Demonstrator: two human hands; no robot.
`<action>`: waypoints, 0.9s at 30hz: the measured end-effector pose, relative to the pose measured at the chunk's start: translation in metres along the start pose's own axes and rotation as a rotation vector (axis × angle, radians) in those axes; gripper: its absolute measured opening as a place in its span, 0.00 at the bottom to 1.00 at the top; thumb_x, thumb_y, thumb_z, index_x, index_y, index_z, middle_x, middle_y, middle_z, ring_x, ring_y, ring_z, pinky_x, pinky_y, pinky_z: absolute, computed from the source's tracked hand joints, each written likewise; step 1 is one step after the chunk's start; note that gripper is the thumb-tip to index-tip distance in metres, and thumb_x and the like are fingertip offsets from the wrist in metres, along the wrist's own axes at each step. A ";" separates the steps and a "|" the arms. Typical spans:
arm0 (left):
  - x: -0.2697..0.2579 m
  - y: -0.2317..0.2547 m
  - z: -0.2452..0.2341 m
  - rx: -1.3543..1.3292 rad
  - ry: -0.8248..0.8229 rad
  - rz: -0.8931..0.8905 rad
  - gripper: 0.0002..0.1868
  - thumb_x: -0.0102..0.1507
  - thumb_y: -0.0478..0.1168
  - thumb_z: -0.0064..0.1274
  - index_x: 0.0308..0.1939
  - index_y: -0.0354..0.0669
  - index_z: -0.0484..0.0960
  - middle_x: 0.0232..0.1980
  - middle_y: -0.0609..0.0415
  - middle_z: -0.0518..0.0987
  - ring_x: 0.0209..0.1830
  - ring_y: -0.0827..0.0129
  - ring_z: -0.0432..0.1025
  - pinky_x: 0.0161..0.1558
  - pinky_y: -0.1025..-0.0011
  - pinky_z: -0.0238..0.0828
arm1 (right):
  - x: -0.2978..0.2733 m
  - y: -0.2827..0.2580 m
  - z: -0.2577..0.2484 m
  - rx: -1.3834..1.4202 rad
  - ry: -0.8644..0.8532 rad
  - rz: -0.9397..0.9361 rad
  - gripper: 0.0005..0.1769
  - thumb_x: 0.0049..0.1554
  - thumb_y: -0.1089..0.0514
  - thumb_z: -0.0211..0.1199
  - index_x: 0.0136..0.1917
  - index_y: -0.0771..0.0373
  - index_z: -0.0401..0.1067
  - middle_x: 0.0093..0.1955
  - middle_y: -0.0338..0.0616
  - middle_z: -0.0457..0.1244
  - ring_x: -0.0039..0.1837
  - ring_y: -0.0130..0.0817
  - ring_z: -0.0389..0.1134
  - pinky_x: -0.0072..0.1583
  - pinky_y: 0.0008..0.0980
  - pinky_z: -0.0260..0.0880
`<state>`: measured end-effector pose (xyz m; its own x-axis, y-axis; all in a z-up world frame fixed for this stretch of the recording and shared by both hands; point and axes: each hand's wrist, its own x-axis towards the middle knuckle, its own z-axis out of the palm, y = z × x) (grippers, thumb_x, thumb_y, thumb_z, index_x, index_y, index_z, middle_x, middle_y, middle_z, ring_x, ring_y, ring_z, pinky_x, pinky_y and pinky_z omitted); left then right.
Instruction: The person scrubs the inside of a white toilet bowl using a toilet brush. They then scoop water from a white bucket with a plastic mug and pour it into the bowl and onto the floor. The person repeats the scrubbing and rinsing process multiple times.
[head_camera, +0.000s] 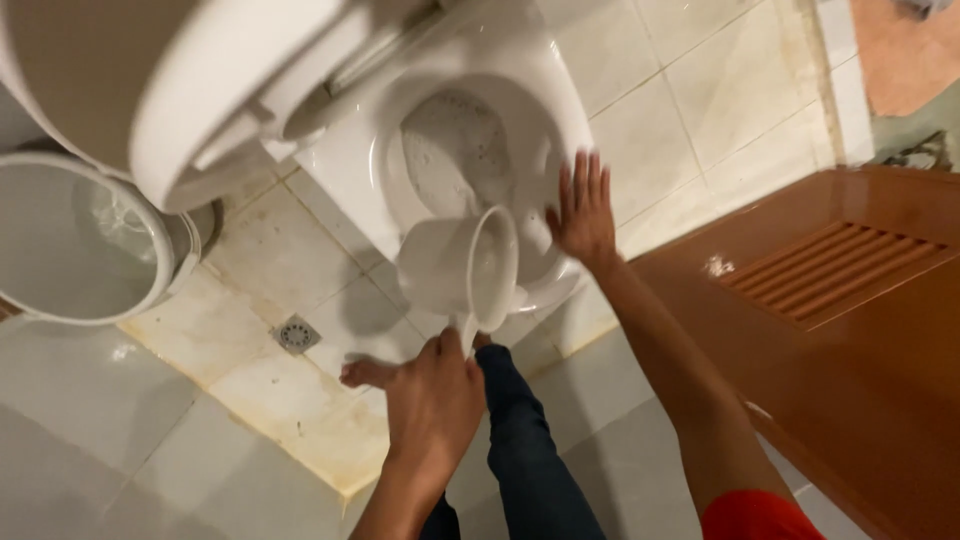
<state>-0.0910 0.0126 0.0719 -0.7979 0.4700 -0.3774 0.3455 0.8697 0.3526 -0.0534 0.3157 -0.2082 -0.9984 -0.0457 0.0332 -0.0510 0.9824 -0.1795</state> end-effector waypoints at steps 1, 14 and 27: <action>0.001 0.002 0.007 0.001 -0.011 -0.008 0.12 0.68 0.45 0.53 0.31 0.47 0.77 0.20 0.57 0.75 0.14 0.67 0.70 0.16 0.66 0.60 | 0.012 -0.003 -0.001 0.009 -0.011 0.000 0.40 0.71 0.45 0.50 0.83 0.72 0.41 0.84 0.74 0.36 0.84 0.76 0.36 0.79 0.75 0.42; -0.005 0.058 0.046 -0.087 -0.017 0.113 0.15 0.57 0.27 0.55 0.48 0.25 0.80 0.28 0.48 0.78 0.19 0.57 0.77 0.22 0.62 0.74 | -0.049 -0.084 -0.040 0.137 -0.051 0.357 0.42 0.63 0.52 0.42 0.84 0.73 0.38 0.87 0.65 0.31 0.87 0.61 0.29 0.82 0.54 0.25; -0.034 -0.043 -0.007 0.239 0.102 0.011 0.18 0.54 0.30 0.54 0.49 0.31 0.81 0.27 0.58 0.77 0.14 0.63 0.75 0.30 0.21 0.63 | -0.098 -0.183 0.059 -0.009 -0.080 0.345 0.42 0.52 0.61 0.58 0.78 0.68 0.50 0.83 0.62 0.43 0.84 0.57 0.40 0.81 0.57 0.34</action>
<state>-0.0821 -0.0416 0.0753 -0.8352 0.4721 -0.2822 0.4512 0.8815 0.1392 0.0519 0.1297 -0.2371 -0.9557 0.2751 -0.1048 0.2891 0.9441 -0.1585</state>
